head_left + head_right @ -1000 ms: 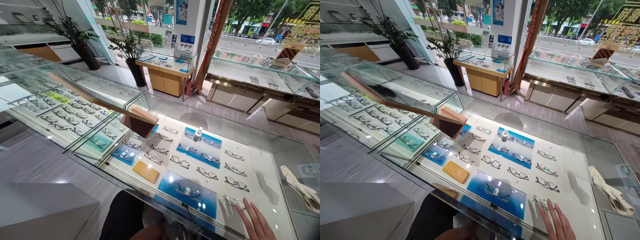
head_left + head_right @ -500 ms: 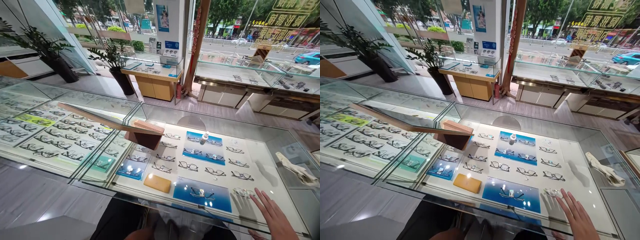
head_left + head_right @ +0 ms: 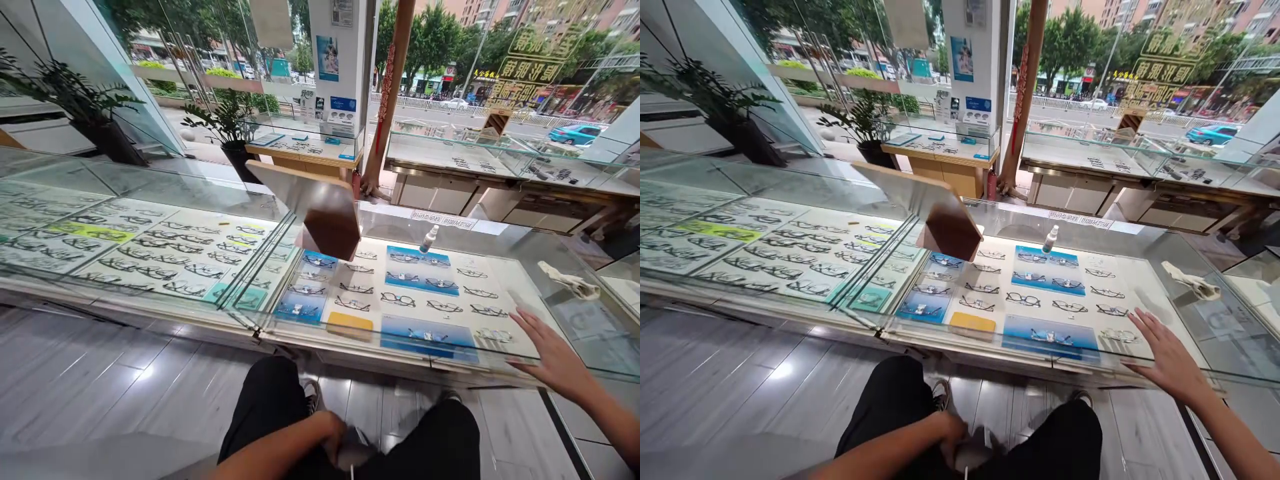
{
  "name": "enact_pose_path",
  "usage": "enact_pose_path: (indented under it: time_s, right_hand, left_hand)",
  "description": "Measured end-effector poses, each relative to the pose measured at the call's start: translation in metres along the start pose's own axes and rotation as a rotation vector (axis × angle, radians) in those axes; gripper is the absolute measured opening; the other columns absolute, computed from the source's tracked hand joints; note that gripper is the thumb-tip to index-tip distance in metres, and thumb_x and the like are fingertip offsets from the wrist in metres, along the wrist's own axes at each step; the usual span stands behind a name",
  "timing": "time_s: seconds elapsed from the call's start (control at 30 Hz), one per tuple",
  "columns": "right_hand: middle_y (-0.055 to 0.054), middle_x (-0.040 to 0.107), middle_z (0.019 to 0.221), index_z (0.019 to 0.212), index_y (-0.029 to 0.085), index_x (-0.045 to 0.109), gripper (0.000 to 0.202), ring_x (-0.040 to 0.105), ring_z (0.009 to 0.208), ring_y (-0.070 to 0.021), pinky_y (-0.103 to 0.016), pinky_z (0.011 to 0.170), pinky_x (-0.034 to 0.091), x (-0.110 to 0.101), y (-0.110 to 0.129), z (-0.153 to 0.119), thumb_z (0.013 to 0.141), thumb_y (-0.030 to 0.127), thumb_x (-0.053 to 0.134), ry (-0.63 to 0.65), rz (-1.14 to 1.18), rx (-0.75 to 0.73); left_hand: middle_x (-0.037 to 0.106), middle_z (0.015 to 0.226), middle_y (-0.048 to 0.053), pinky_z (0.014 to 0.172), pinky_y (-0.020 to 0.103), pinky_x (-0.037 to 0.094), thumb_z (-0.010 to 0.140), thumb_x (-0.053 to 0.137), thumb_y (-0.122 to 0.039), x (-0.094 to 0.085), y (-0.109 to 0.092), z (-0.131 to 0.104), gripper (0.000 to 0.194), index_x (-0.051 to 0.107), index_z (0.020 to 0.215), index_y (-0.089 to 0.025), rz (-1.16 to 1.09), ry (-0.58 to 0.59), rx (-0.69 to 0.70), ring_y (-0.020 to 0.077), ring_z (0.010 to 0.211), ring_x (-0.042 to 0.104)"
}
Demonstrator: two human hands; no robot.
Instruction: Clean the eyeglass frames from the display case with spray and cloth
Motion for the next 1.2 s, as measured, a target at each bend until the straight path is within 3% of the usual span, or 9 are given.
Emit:
enact_pose_path:
  time_s: [0.13, 0.2, 0.3, 0.4, 0.5, 0.63, 0.87, 1.07, 1.2]
  right_hand:
    - [-0.014, 0.032, 0.174, 0.168, 0.021, 0.03, 0.102, 0.035, 0.158, -0.0399, -0.053, 0.128, 0.032, 0.001, -0.001, 0.001, 0.09, 0.085, 0.048, -0.005, -0.006, 0.025]
    - [-0.016, 0.033, 0.173, 0.167, 0.018, 0.032, 0.101, 0.034, 0.158, -0.0401, -0.053, 0.128, 0.031, 0.002, -0.001, 0.0, 0.092, 0.084, 0.046, -0.009, -0.004, 0.04]
    - [-0.019, 0.033, 0.172, 0.166, 0.015, 0.034, 0.105, 0.035, 0.157, -0.0415, -0.054, 0.127, 0.03, 0.004, -0.001, 0.0, 0.091, 0.087, 0.043, -0.018, -0.007, 0.069]
    - [-0.02, 0.033, 0.172, 0.166, 0.015, 0.033, 0.107, 0.036, 0.156, -0.0413, -0.054, 0.127, 0.032, 0.006, -0.001, 0.0, 0.09, 0.088, 0.046, -0.013, -0.03, 0.098]
    - [-0.019, 0.034, 0.172, 0.167, 0.016, 0.033, 0.106, 0.038, 0.156, -0.0404, -0.053, 0.126, 0.033, 0.008, -0.001, 0.0, 0.089, 0.087, 0.049, -0.014, -0.05, 0.12]
    - [-0.018, 0.034, 0.173, 0.167, 0.018, 0.032, 0.108, 0.037, 0.156, -0.04, -0.052, 0.127, 0.032, 0.007, 0.0, 0.0, 0.088, 0.089, 0.049, -0.021, -0.049, 0.13]
    - [-0.016, 0.034, 0.173, 0.167, 0.018, 0.032, 0.108, 0.037, 0.156, -0.0401, -0.052, 0.127, 0.031, 0.005, 0.002, -0.001, 0.087, 0.088, 0.05, -0.026, -0.055, 0.133]
    - [-0.012, 0.033, 0.174, 0.167, 0.023, 0.032, 0.107, 0.032, 0.159, -0.0387, -0.055, 0.127, 0.033, 0.006, 0.001, -0.001, 0.085, 0.089, 0.046, 0.018, -0.028, 0.202]
    - [-0.014, 0.03, 0.175, 0.167, 0.023, 0.032, 0.116, 0.026, 0.161, -0.0423, -0.06, 0.128, 0.031, -0.007, 0.007, -0.001, 0.074, 0.088, 0.06, 0.152, 0.121, 0.321]
  left_hand:
    - [0.075, 0.091, 0.006, 0.085, 0.05, 0.061, 0.081, 0.069, -0.066, -0.034, -0.029, -0.048, 0.046, 0.075, 0.111, -0.032, -0.024, 0.059, 0.039, 0.0333, 0.091, 0.076]
    - [0.077, 0.101, 0.005, 0.086, 0.04, 0.059, 0.098, 0.05, -0.064, -0.097, -0.066, -0.079, 0.044, 0.074, 0.118, -0.033, -0.168, -0.079, 0.199, 0.0263, 0.092, 0.074]
    - [0.076, 0.11, 0.009, 0.095, 0.043, 0.055, 0.101, 0.045, -0.064, -0.23, -0.086, -0.115, 0.051, 0.075, 0.116, -0.026, -0.021, -0.633, 0.125, 0.0293, 0.101, 0.07]
    - [0.056, 0.151, 0.023, 0.116, 0.053, 0.041, 0.092, 0.064, -0.064, -0.331, -0.07, -0.119, 0.082, 0.051, 0.154, -0.012, 0.211, -1.06, -0.076, 0.0419, 0.141, 0.051]
    - [0.019, 0.17, 0.037, 0.125, 0.064, 0.021, 0.07, 0.087, -0.066, -0.382, -0.023, -0.085, 0.129, 0.03, 0.162, 0.004, 0.269, -1.168, -0.322, 0.0573, 0.157, 0.017]
    - [0.0, 0.17, 0.041, 0.124, 0.069, 0.006, 0.066, 0.09, -0.066, -0.402, 0.029, -0.037, 0.138, 0.026, 0.162, 0.009, 0.159, -1.117, -0.399, 0.0623, 0.156, -0.001]
    - [-0.008, 0.161, 0.052, 0.118, 0.07, -0.005, 0.068, 0.089, -0.062, -0.426, 0.047, -0.009, 0.134, 0.028, 0.149, 0.025, 0.032, -1.216, -0.265, 0.0673, 0.148, -0.018]
    - [-0.008, 0.174, 0.033, 0.126, 0.061, 0.004, 0.071, 0.087, -0.066, -0.427, 0.053, 0.002, 0.134, 0.021, 0.166, 0.003, 0.059, -1.082, -0.509, 0.0543, 0.158, -0.017]
    - [-0.005, 0.176, 0.03, 0.128, 0.063, 0.008, 0.069, 0.077, -0.081, -0.432, 0.061, -0.024, 0.145, 0.01, 0.168, 0.001, 0.105, -1.113, -0.542, 0.0562, 0.159, -0.006]
Point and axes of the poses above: each hand's wrist, its own z-axis towards the middle knuckle, its own x-axis out of the palm, y = z × x, the point moved 8 cm from there along z, towards the middle knuckle
